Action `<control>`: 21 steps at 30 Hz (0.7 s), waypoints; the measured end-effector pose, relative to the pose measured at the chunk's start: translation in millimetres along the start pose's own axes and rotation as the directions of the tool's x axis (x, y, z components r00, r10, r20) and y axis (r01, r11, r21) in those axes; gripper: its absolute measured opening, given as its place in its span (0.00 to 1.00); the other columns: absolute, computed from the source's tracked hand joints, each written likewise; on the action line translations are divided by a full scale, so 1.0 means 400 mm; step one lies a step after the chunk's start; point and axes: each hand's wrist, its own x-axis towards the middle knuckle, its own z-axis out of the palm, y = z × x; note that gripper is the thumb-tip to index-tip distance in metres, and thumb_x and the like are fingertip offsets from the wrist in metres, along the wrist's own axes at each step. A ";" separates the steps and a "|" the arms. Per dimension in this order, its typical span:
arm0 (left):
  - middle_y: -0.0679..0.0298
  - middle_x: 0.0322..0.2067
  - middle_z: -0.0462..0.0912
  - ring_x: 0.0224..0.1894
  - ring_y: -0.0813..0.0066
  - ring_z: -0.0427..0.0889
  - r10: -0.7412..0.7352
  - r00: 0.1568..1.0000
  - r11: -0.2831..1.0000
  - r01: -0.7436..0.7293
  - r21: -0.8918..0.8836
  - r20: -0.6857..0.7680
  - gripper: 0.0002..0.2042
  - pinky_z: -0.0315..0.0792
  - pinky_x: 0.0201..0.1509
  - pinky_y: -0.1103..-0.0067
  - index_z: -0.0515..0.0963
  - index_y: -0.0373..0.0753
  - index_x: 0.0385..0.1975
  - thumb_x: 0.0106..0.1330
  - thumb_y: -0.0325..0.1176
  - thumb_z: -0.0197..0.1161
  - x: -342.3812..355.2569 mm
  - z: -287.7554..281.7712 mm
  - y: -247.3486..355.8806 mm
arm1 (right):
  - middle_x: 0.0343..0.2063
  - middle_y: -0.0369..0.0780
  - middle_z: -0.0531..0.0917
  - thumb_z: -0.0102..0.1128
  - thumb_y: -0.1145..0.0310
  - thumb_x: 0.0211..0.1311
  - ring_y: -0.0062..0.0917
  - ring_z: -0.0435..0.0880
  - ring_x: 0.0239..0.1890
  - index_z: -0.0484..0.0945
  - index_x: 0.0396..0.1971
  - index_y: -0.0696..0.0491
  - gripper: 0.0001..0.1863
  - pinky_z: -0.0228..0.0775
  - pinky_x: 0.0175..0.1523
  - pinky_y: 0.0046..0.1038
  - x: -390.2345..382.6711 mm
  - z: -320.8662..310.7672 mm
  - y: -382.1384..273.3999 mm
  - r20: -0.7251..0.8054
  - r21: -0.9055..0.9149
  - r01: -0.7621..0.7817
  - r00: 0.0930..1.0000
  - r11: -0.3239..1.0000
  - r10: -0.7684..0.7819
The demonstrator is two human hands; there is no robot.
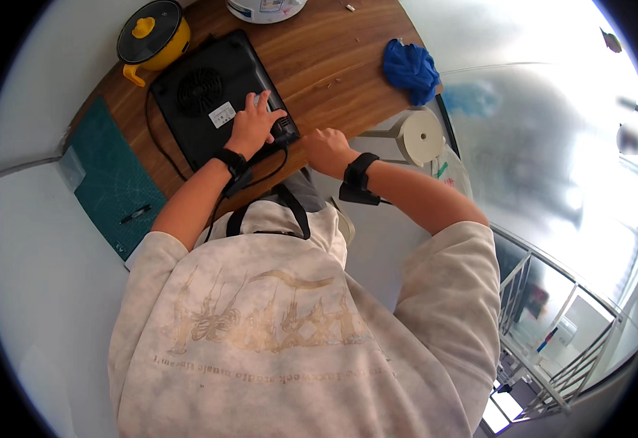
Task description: The person uses a screwdriver to remove screws from the underside of a black electronic device on a wooden table. They place the screws on the table and continue unscrewing multiple fasteners around the device's base.
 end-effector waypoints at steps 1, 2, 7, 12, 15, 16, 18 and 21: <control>0.59 0.66 0.62 0.65 0.48 0.64 -0.005 1.000 1.000 0.006 -0.002 0.010 0.33 0.83 0.43 0.73 0.78 0.66 0.53 0.41 0.39 0.79 0.001 -0.001 0.001 | 0.25 0.42 0.86 0.58 0.73 0.53 0.36 0.87 0.33 0.83 0.25 0.55 0.06 0.74 0.29 0.32 0.005 0.011 -0.005 0.046 0.124 -0.084 0.996 0.989 0.079; 0.59 0.66 0.61 0.65 0.48 0.64 -0.010 1.000 1.000 0.010 -0.005 0.020 0.33 0.83 0.43 0.73 0.78 0.66 0.54 0.41 0.38 0.79 0.002 -0.003 0.002 | 0.25 0.41 0.85 0.57 0.73 0.55 0.35 0.87 0.32 0.82 0.24 0.56 0.06 0.75 0.30 0.32 0.015 0.023 -0.016 0.101 0.243 -0.173 0.983 0.955 0.152; 0.58 0.67 0.61 0.66 0.47 0.63 -0.018 0.999 1.000 0.019 -0.010 0.033 0.33 0.83 0.45 0.72 0.78 0.65 0.54 0.41 0.37 0.79 0.002 -0.004 -0.003 | 0.25 0.40 0.82 0.50 0.65 0.69 0.28 0.83 0.27 0.78 0.29 0.58 0.13 0.75 0.28 0.28 0.000 0.012 -0.006 0.511 0.837 -0.541 0.825 0.079 0.242; 0.58 0.68 0.60 0.66 0.46 0.63 -0.013 0.998 1.000 0.014 -0.018 0.061 0.34 0.83 0.47 0.71 0.78 0.65 0.54 0.42 0.37 0.79 0.004 -0.014 -0.001 | 0.28 0.37 0.78 0.42 0.61 0.78 0.21 0.77 0.23 0.73 0.44 0.57 0.15 0.71 0.26 0.24 -0.025 0.072 -0.028 0.577 0.742 -0.439 0.803 -0.507 0.149; 0.57 0.68 0.60 0.67 0.46 0.63 -0.005 0.996 0.999 0.009 -0.036 0.092 0.33 0.83 0.47 0.71 0.78 0.65 0.55 0.43 0.36 0.78 0.004 -0.024 0.002 | 0.27 0.36 0.78 0.41 0.59 0.78 0.19 0.77 0.24 0.75 0.45 0.57 0.17 0.70 0.28 0.22 -0.062 0.121 -0.046 0.525 0.782 -0.400 0.836 -0.478 0.159; 0.57 0.68 0.60 0.67 0.46 0.62 0.005 0.996 0.999 -0.002 -0.037 0.084 0.33 0.83 0.47 0.70 0.78 0.64 0.56 0.44 0.37 0.78 0.003 -0.019 0.000 | 0.27 0.36 0.77 0.42 0.59 0.78 0.19 0.77 0.24 0.75 0.46 0.57 0.17 0.70 0.28 0.21 -0.075 0.130 -0.045 0.513 0.804 -0.401 0.842 -0.439 0.169; 0.57 0.68 0.59 0.68 0.46 0.61 0.028 0.997 0.999 -0.026 -0.030 0.072 0.33 0.83 0.46 0.68 0.77 0.64 0.57 0.45 0.40 0.78 -0.001 -0.004 -0.008 | 0.27 0.35 0.77 0.42 0.58 0.78 0.18 0.77 0.24 0.75 0.48 0.57 0.18 0.70 0.28 0.21 -0.108 0.146 -0.036 0.485 0.841 -0.398 0.855 -0.366 0.184; 0.58 0.69 0.59 0.69 0.47 0.59 0.009 0.988 1.000 -0.004 -0.028 0.157 0.33 0.77 0.56 0.59 0.76 0.62 0.58 0.47 0.48 0.77 -0.011 -0.046 0.000 | 0.27 0.35 0.77 0.44 0.58 0.78 0.17 0.76 0.23 0.75 0.52 0.56 0.18 0.70 0.28 0.21 -0.158 0.158 -0.026 0.451 0.858 -0.350 0.864 -0.377 0.224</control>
